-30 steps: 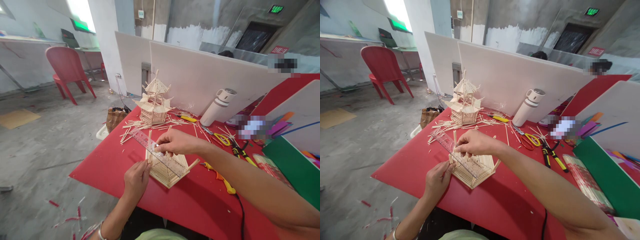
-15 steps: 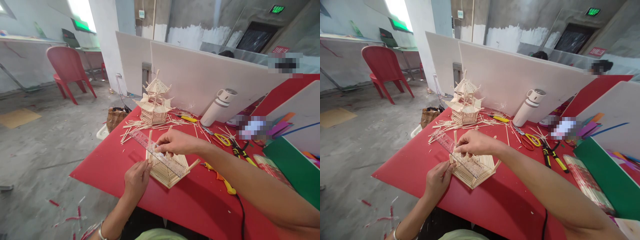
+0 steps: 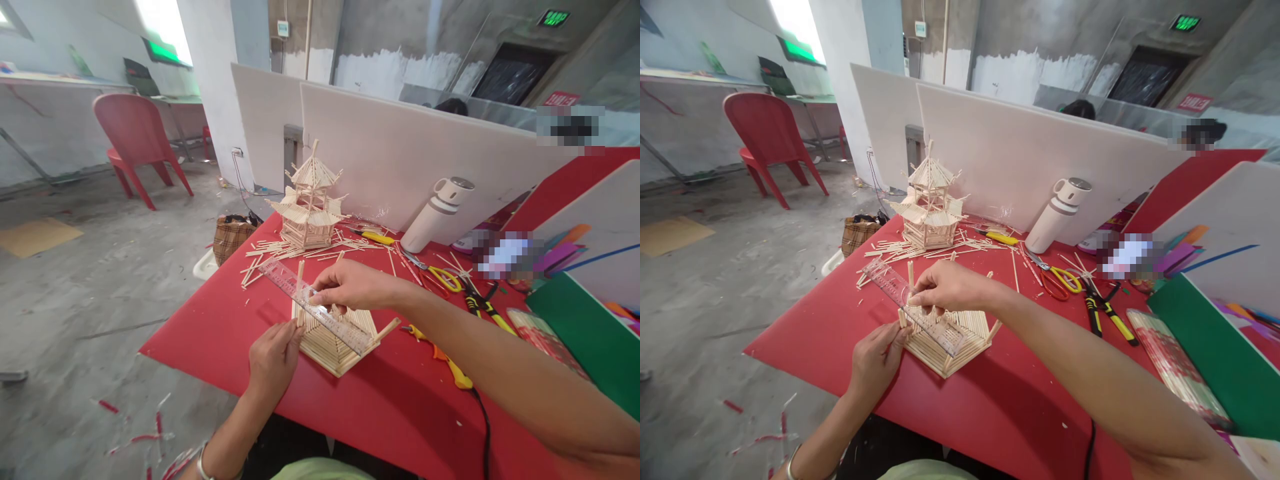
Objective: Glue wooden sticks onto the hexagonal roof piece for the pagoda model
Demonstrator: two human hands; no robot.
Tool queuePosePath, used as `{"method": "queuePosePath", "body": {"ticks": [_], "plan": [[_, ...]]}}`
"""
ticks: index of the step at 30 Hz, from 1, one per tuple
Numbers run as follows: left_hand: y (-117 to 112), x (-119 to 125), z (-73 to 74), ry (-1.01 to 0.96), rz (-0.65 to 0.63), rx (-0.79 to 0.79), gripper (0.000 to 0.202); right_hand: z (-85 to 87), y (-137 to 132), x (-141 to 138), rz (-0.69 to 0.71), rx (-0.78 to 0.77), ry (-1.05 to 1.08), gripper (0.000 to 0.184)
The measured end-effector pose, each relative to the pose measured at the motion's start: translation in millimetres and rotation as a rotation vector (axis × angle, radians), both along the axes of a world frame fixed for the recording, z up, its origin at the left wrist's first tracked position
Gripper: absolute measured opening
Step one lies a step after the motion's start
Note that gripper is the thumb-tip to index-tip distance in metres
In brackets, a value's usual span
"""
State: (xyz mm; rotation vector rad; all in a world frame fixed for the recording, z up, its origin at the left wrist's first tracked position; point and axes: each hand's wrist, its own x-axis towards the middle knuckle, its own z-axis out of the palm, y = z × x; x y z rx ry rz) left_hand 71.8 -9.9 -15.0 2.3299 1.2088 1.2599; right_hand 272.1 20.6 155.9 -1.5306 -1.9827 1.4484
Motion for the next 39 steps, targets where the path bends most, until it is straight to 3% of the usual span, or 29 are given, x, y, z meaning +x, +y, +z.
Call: {"method": "queuePosePath", "body": {"ticks": [6,12,16,23,39], "plan": [[0,1,1.6,-0.009,-0.002,0.017,0.020,3.9,-3,-2,-0.049,-0.009,0.037,0.018],[-1,0,2.9,-0.024,-0.007,0.015,0.019,-1.6,10,-3,-0.487,0.007,0.377,0.023],[0,0,1.5,-0.012,-0.001,0.010,0.021,-12.3,19,-1,-0.644,-0.070,0.445,0.022],[1,0,2.6,0.004,0.003,0.025,0.021,-24.0,20,-8,-0.663,-0.160,0.436,0.020],[-1,1,4.5,0.006,0.007,0.000,0.023,-32.3,29,-10,-0.690,-0.147,0.419,0.021]]}}
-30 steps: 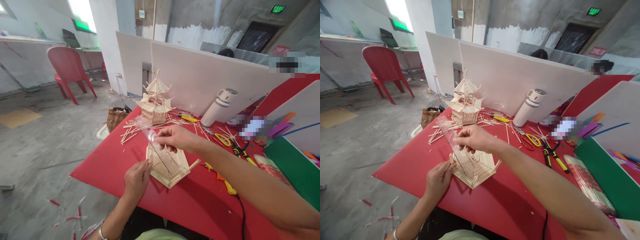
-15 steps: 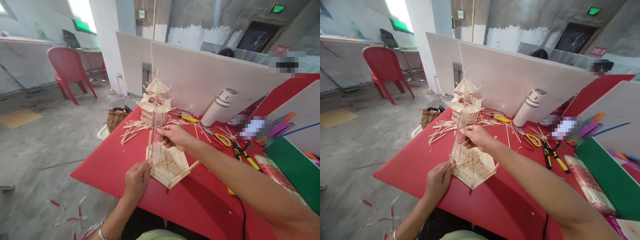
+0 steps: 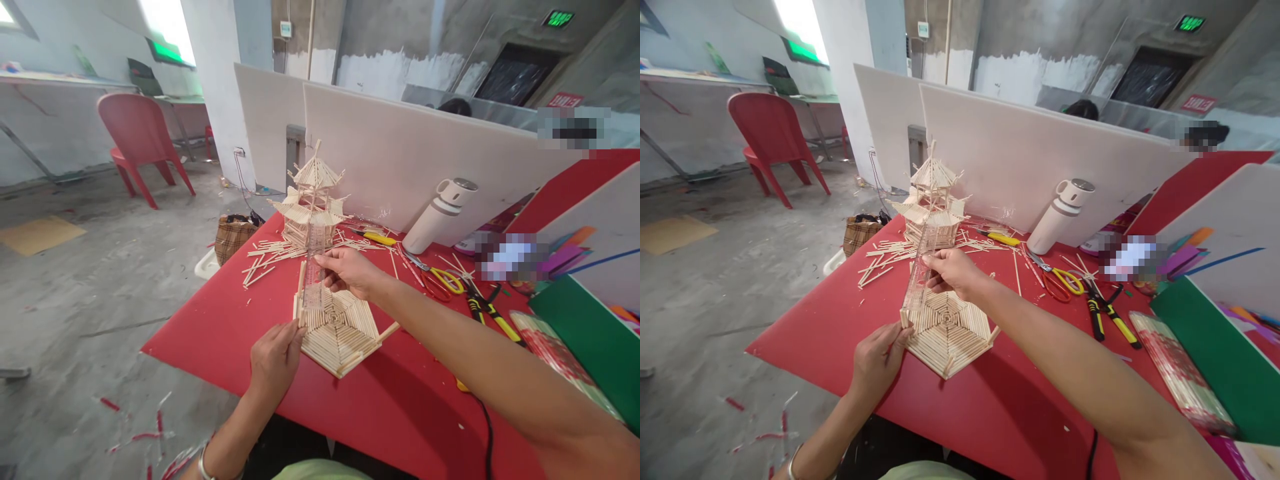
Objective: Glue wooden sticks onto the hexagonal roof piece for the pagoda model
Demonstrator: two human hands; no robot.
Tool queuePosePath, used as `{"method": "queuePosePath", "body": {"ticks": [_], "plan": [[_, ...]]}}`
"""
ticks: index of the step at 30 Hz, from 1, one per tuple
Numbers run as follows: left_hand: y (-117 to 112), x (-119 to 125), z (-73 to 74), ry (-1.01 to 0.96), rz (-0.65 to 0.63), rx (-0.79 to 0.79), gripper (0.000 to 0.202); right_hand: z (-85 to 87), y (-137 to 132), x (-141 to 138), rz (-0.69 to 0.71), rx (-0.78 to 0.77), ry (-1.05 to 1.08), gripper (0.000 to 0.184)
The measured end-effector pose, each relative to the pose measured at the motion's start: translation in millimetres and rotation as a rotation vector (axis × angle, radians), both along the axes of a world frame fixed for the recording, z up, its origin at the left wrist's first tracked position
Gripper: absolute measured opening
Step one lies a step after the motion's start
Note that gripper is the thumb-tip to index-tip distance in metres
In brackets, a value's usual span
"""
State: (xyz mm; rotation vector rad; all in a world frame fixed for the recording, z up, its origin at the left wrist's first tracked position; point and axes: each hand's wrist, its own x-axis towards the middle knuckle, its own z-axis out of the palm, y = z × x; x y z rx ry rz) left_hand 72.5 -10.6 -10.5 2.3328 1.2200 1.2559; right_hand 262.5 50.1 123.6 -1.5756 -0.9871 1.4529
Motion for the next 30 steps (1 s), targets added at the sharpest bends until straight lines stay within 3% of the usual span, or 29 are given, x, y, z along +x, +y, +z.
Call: {"method": "queuePosePath", "body": {"ticks": [30], "plan": [[-0.5,-0.3,2.1,-0.007,-0.006,-0.002,0.021,1.8,-1.7,-2.9,0.029,-0.024,0.010,0.024]]}}
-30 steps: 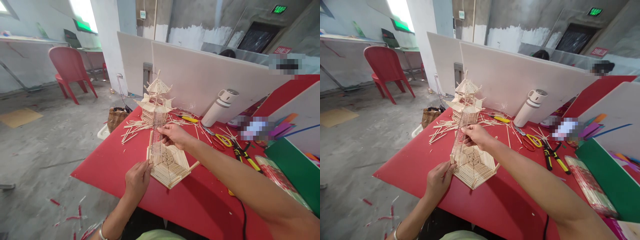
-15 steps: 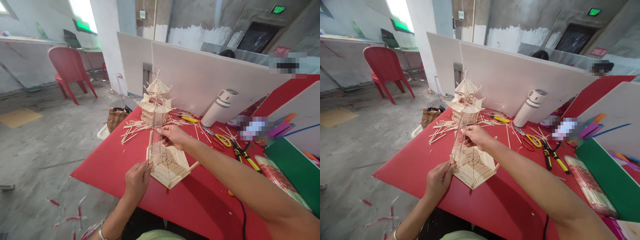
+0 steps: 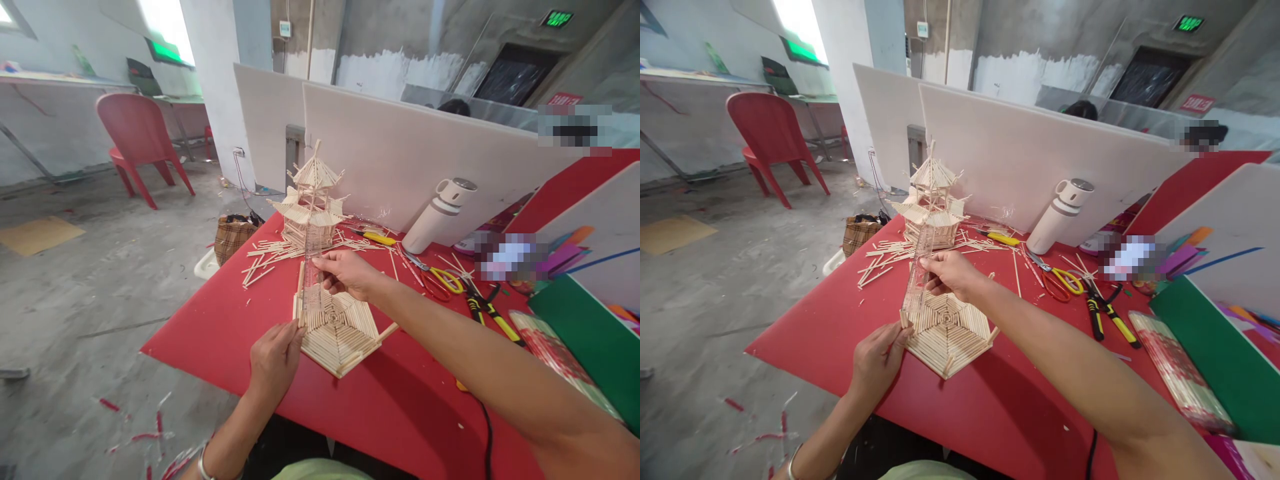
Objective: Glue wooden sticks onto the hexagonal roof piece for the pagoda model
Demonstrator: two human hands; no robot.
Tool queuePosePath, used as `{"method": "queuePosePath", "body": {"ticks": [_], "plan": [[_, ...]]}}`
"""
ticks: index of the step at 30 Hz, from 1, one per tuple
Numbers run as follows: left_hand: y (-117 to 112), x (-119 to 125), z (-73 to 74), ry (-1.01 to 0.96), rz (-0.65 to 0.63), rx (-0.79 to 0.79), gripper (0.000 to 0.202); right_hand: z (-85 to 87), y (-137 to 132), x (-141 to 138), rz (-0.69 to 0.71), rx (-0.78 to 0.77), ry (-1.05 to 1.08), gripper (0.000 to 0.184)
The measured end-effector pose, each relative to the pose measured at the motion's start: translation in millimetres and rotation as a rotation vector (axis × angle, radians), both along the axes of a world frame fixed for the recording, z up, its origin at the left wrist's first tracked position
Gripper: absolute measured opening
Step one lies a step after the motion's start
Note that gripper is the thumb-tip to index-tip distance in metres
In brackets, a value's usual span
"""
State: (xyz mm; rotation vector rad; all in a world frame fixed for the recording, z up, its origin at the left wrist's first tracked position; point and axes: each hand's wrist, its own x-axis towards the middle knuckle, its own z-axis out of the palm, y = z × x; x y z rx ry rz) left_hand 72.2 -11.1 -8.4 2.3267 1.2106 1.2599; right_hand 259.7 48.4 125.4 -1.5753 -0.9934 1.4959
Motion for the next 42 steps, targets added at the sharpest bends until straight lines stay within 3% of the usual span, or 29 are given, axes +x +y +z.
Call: {"method": "queuePosePath", "body": {"ticks": [42], "plan": [[-0.1,0.6,-0.4,0.010,0.004,0.017,0.024,-2.1,1.6,-2.4,0.018,0.005,0.011,0.025]]}}
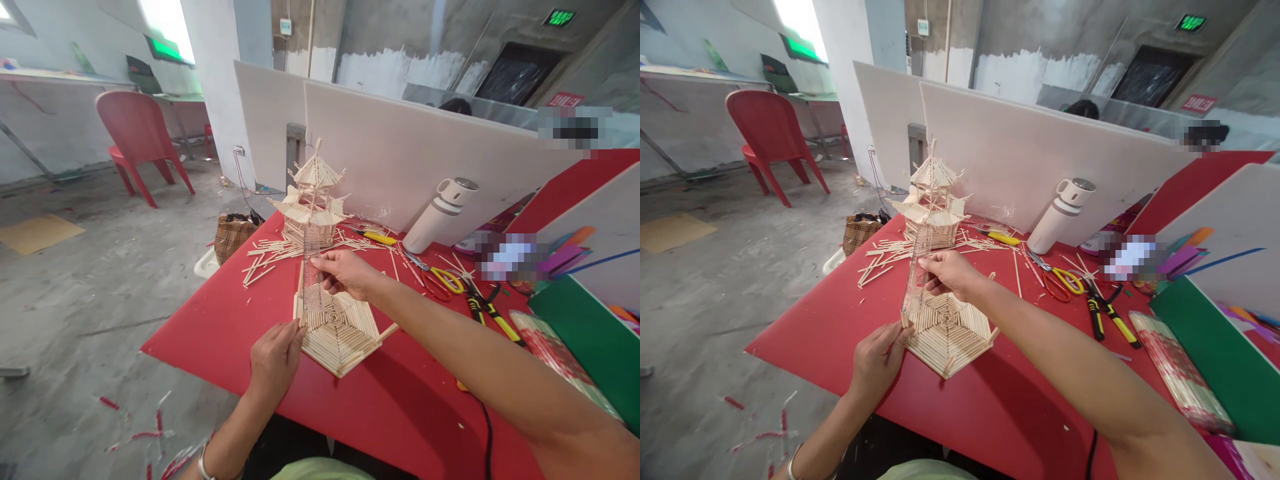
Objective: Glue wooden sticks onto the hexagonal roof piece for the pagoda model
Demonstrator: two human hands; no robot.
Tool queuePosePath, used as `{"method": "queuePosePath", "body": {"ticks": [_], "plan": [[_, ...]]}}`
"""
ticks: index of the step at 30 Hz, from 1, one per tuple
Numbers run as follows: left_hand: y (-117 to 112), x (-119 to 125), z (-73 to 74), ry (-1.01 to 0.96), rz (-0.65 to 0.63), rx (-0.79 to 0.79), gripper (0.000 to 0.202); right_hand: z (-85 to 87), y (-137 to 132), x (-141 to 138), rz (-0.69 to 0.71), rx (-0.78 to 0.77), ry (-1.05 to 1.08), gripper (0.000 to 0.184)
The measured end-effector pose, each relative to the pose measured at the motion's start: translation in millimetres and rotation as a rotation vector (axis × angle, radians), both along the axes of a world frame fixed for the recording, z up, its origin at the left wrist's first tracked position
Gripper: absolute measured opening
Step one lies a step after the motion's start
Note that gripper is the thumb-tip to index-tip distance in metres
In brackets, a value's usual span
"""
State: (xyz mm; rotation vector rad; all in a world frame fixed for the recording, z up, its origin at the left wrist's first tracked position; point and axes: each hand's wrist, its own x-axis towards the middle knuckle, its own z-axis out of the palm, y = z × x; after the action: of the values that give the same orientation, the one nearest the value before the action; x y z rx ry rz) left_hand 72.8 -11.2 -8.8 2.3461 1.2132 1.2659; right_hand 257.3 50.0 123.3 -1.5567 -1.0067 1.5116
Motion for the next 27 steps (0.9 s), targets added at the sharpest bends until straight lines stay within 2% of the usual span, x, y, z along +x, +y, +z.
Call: {"method": "queuePosePath", "body": {"ticks": [5,9,11,14,17,19,23,27], "plan": [[0,1,3.1,-0.015,-0.012,0.014,0.020,15.6,-1,13,-0.019,0.082,0.012,0.022],[1,1,0.8,-0.018,0.000,0.025,0.020,35.1,-9,47,-0.085,0.177,-0.039,0.021],[1,0,-1.2,-0.017,0.003,0.029,0.020,35.5,-15,70,-0.141,0.219,-0.101,0.020],[2,0,-3.1,-0.003,0.003,0.023,0.022,18.8,-24,107,-0.288,0.227,-0.263,0.022],[2,0,-3.1,0.010,0.008,0.021,0.023,-9.7,-31,141,-0.465,0.118,-0.362,0.026],[3,0,-3.1,0.012,0.011,0.024,0.023,-27.4,-34,158,-0.527,0.073,-0.368,0.026],[3,0,-4.2,0.005,-0.004,0.011,0.019,-50.9,-33,177,-0.573,0.035,-0.378,0.026],[4,0,-3.5,0.000,-0.015,0.007,0.020,-62.8,-27,178,-0.524,-0.052,-0.450,0.027]]}}
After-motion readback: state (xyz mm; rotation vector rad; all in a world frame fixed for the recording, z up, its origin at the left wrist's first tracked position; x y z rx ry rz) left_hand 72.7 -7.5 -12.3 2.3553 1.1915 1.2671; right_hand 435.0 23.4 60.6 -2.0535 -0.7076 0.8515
